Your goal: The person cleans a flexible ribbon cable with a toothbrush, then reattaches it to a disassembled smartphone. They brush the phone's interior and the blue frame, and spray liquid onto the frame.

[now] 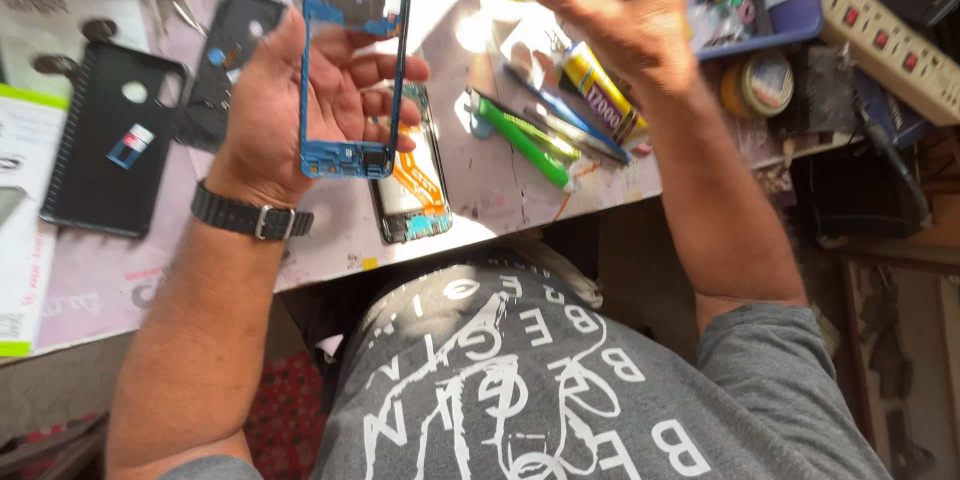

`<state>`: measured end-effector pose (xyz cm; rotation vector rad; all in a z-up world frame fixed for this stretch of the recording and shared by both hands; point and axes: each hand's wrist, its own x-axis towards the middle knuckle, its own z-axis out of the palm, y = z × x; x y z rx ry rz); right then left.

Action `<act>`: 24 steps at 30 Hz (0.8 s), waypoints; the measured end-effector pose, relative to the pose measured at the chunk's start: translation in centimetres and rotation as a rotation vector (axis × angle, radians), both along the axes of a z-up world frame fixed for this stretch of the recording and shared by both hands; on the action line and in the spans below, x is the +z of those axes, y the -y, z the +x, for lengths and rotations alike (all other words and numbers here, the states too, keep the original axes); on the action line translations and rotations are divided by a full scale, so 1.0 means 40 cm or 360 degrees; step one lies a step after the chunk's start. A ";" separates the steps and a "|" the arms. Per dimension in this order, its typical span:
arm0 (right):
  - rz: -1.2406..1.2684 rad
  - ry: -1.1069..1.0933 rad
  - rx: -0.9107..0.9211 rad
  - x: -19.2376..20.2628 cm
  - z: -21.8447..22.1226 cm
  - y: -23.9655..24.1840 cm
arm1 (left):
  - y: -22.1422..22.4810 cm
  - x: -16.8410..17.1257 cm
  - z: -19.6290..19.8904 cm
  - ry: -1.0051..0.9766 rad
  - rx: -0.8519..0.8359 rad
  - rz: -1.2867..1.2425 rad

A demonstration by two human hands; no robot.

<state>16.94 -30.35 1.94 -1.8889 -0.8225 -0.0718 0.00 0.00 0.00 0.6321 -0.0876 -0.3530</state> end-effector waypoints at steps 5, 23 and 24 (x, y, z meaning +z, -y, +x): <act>-0.0003 0.0176 -0.0025 -0.027 0.024 -0.091 | -0.011 0.021 0.000 0.0021 0.0095 0.0113; 0.0051 -0.0424 0.1127 0.138 -0.314 0.004 | -0.051 -0.048 -0.004 0.0150 0.0290 -0.0127; -0.0038 -0.0398 0.1099 0.124 -0.321 0.008 | -0.047 -0.049 -0.005 0.0149 0.0298 -0.0124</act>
